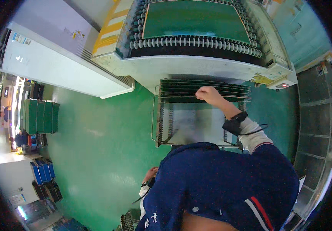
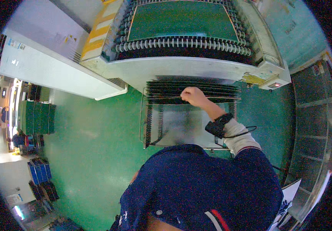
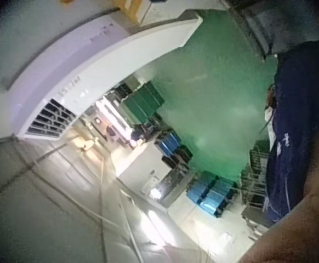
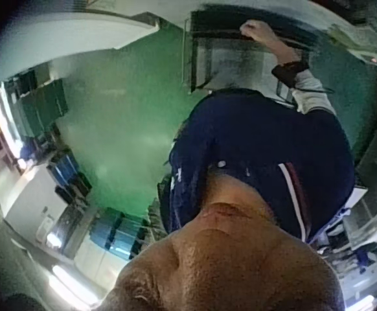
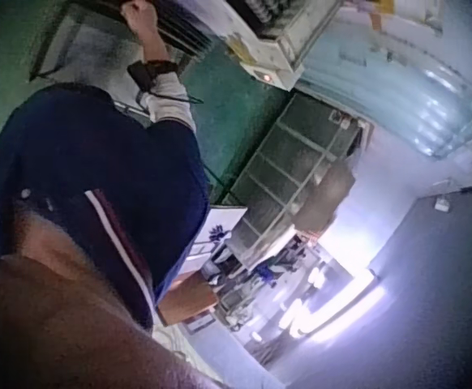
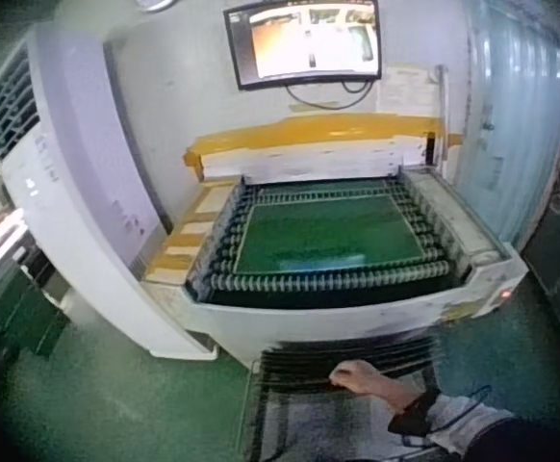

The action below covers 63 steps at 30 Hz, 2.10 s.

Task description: Loading green circuit boards into a processing machine and organizing them in a rack.

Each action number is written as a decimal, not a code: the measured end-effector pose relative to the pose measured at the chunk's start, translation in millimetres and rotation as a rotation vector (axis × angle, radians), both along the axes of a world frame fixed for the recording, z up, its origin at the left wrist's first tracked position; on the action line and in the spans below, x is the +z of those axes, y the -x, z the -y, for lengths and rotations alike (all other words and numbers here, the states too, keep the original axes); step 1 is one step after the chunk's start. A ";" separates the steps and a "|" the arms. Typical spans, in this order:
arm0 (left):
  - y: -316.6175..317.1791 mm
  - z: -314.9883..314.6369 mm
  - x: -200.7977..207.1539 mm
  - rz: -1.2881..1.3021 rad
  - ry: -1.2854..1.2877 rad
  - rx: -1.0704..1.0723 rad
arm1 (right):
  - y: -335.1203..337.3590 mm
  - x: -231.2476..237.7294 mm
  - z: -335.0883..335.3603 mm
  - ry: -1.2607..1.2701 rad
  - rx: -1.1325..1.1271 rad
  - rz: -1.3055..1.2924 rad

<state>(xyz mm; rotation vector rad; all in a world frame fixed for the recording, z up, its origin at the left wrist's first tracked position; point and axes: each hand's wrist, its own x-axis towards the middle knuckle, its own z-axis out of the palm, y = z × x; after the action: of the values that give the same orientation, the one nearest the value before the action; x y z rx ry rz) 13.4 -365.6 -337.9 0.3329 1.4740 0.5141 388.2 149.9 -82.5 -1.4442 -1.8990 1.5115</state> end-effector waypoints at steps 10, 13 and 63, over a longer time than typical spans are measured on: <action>35.6 -124.8 139.1 0.753 -0.781 1.133 | -2.8 -29.7 47.8 -0.460 0.230 0.349; 45.0 -174.9 212.4 0.733 -0.951 1.196 | 1.0 -42.5 49.3 -0.455 0.289 0.498; -54.4 -222.7 477.9 0.985 -1.486 0.820 | 14.3 -52.1 42.3 -0.524 0.278 0.848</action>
<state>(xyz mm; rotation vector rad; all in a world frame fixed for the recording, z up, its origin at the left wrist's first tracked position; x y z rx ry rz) 67.8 -142.9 140.0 0.4770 -0.0406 2.0628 373.9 107.5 -134.6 -1.7350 -2.7755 0.3607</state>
